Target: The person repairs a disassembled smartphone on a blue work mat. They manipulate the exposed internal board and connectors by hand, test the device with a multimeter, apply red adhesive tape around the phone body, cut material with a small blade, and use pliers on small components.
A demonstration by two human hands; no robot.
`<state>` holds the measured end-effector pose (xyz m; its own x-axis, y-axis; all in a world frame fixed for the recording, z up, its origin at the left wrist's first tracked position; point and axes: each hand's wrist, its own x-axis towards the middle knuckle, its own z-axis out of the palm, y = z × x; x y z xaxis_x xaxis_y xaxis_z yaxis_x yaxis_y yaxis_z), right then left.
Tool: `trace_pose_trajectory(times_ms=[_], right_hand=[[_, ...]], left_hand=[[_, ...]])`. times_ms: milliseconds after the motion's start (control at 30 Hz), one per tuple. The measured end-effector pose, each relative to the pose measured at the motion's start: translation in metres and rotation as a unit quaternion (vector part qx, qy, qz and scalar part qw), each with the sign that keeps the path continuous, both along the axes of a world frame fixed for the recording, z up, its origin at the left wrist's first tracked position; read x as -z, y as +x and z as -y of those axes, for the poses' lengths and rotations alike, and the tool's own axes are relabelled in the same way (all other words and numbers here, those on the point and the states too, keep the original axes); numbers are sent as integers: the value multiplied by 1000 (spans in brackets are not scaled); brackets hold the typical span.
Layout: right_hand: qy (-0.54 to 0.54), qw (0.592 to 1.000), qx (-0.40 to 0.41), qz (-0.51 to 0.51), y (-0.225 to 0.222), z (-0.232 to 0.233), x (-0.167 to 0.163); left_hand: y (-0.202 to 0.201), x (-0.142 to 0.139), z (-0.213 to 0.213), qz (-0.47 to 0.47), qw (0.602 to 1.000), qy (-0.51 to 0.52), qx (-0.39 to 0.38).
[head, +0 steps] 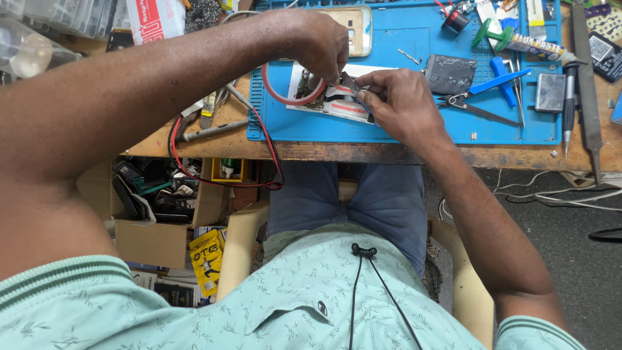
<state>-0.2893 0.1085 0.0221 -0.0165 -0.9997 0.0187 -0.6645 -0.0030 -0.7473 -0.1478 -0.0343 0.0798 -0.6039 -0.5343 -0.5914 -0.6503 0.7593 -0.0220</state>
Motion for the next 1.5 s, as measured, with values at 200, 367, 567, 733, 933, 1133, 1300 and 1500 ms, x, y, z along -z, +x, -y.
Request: trace_pose_trajectory(times_ms=[200,367,567,733,933,1133,1300,1500], right_hand=[[-28,999,-9,-31,5,5,-3],[32,999,1,-43,8,9,-6],[21,999,-17,-47,8,12,-4],[12,999,-27,-41,6,14,0],[39,998,-18,-51,8,18,0],[26,998,-26,-56,9,17,-6],[41,998,-13,-54,9,17,-8],[12,999,-31,-29,8,17,-8]], left_hand=[[1,4,2,-14,1000,-2,8],[1,5,2,-16,1000,0,4],[2,4,1,-18,1000,7,6],[3,1,0,-13,1000,5,1],[3,1,0,-20,1000,12,-5],[2,1,0,-25,1000,10,8],[2,3,1,-15,1000,9,11],[4,3,2,-25,1000,2,16]])
